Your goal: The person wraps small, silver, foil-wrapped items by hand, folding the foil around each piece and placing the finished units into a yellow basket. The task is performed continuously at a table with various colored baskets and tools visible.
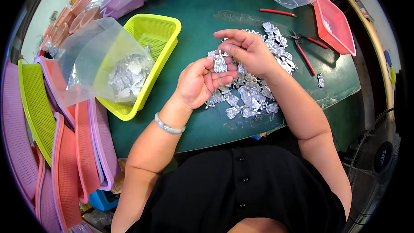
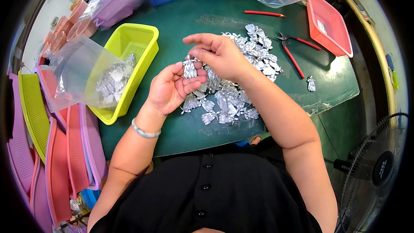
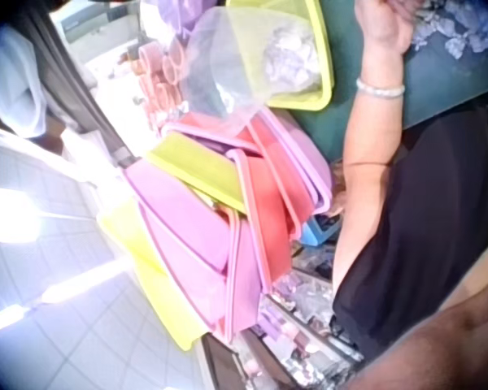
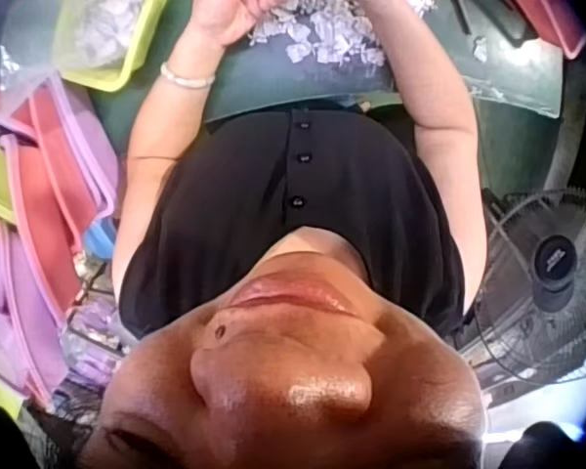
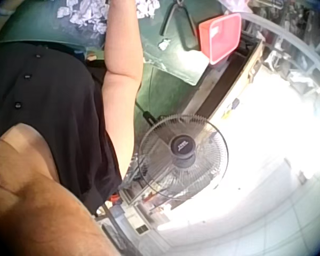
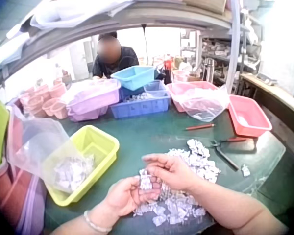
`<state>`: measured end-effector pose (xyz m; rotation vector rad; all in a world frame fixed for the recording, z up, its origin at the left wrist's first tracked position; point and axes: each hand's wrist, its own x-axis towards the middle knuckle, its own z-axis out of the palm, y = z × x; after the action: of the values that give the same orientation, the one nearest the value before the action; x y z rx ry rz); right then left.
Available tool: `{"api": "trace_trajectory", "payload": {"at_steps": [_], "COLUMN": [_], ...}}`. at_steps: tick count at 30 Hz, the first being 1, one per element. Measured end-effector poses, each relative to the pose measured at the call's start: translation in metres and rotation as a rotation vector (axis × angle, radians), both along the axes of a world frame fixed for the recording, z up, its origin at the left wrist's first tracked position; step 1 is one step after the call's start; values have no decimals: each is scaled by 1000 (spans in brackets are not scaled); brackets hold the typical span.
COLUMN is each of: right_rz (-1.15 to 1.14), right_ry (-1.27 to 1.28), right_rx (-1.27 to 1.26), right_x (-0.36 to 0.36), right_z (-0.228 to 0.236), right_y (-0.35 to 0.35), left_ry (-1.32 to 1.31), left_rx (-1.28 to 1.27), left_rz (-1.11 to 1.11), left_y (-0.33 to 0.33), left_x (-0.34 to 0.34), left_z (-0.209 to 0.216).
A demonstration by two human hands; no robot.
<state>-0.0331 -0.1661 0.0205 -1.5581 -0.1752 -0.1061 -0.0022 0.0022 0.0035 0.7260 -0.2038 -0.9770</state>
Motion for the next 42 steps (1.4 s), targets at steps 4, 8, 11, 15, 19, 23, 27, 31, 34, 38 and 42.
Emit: {"api": "trace_trajectory", "payload": {"at_steps": [4, 8, 11, 15, 19, 23, 27, 31, 34, 38, 42], "right_rz": [8, 13, 25, 84, 91, 106, 93, 89, 93, 91, 53], "right_ry": [13, 15, 31, 13, -23, -32, -29, -53, -45, -37, -52], "right_rx": [-1, -5, -6, 47, 66, 86, 73, 77, 78, 68, 45], "right_x": [0, 1, -2, -1, 0, 1, 1, 1, 1, 1, 1], "right_z": [1, -1, 3, 3, 2, 0, 0, -1, -1, -1, -1], "right_y": [-1, -2, -1, -3, -3, -4, -5, -4, -5, -5, -5], "left_ry": [7, 1, -6, -2, -20, -37, -86, -210, -269, -278, -242], "left_rx": [-15, -17, -13, -45, -38, -22, 72, 142, 225, 218, 168], "left_rz": [3, 2, 7, 27, 87, 92, 83, 107, 173, 208, 215], "left_y": [0, 0, 0, -1, -2, -2, -3, 1, -1, -4, -5], "left_x": [1, 1, 1, 0, -2, -2, -4, -2, -4, -7, -9], "left_z": [-2, -3, -3, -4, -1, 0, 2, -2, 0, 1, 3]}}
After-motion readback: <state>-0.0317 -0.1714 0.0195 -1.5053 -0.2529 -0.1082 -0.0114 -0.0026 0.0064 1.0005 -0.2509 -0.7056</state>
